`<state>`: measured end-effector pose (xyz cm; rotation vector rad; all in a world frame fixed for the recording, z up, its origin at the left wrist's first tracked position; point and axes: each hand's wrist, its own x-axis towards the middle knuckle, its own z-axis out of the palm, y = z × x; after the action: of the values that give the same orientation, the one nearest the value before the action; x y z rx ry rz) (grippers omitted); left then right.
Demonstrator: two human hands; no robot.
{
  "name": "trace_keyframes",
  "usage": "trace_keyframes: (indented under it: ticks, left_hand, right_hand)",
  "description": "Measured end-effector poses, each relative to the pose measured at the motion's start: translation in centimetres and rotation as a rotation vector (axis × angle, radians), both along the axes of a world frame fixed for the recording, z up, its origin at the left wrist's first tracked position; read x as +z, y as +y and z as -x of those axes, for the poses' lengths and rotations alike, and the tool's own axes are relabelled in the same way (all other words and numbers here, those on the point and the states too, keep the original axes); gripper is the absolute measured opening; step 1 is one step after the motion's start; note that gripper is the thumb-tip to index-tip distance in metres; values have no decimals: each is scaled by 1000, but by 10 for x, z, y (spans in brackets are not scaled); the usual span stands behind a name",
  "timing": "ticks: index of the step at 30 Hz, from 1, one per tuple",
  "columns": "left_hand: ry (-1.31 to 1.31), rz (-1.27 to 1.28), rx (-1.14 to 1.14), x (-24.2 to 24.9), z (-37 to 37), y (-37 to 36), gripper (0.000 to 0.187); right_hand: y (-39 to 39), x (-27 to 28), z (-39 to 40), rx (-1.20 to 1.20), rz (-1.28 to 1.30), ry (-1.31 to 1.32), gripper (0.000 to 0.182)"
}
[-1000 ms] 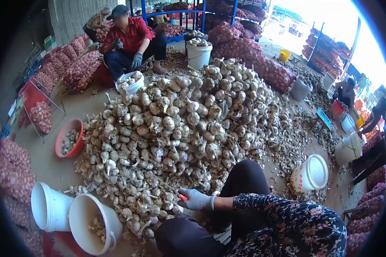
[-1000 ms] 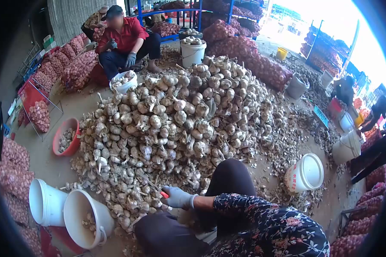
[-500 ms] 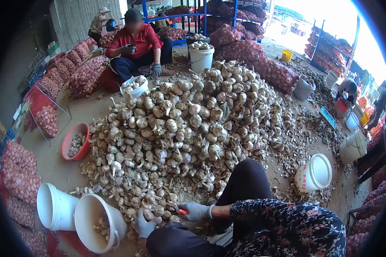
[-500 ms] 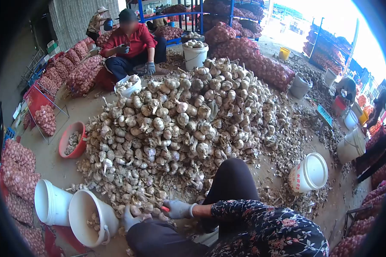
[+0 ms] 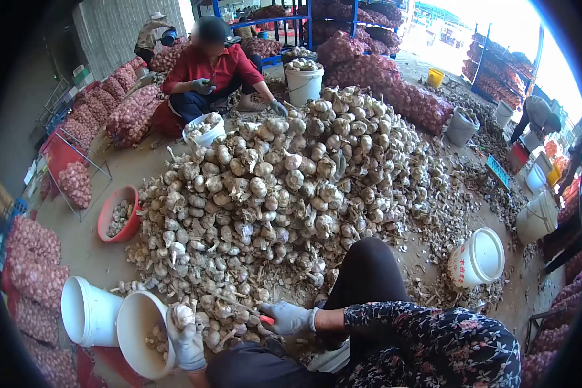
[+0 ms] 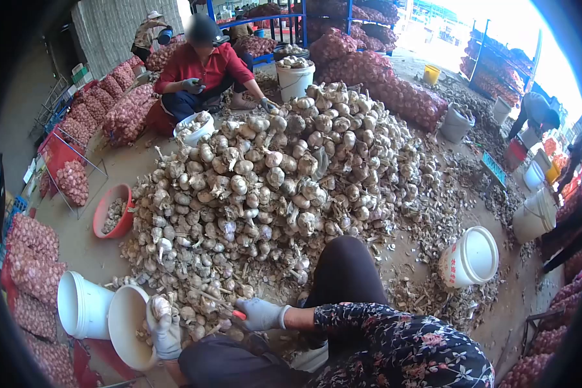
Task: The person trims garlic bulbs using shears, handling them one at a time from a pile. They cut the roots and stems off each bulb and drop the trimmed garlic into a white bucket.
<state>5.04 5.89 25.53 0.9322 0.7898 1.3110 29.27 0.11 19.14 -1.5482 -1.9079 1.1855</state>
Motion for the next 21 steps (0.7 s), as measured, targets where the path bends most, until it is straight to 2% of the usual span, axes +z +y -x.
trace_keyframes:
  ticks: [3,5,7,9,11,13,15,17,19,21]
  left_hand:
    - [453,-75,57,40,25,-6,70]
    - [498,-78,42,89,7,-27,68]
    - [651,-163,101,112,-7,-47,66]
    - [591,-202,72,91,-21,-58,61]
    - [551,-184,179,41,-36,-58,60]
    - [55,82,77,-10,-45,-60,54]
    - [-137,91,133,-33,-74,-70,45]
    - [-247,154,148,-55,-86,-77,37]
    - [-226,89,89,-79,-80,-77,31]
    - [-192,79,92,-79,-75,-83,33]
  right_hand:
    - [-6,21,-8,29,-32,54,37]
    - [-15,29,-13,27,-43,84,36]
    - [-25,23,-13,-83,-79,199,35]
    - [-36,7,-13,-137,-44,216,33]
    - [-41,-26,-12,-127,-107,265,32]
    - [-56,-16,-21,-145,-69,289,31]
    - [-63,-14,-31,-80,50,204,30]
    - [-67,3,-40,-87,111,134,35]
    - [-65,3,-42,-85,166,117,36]
    - [-60,-21,-35,-141,114,79,29]
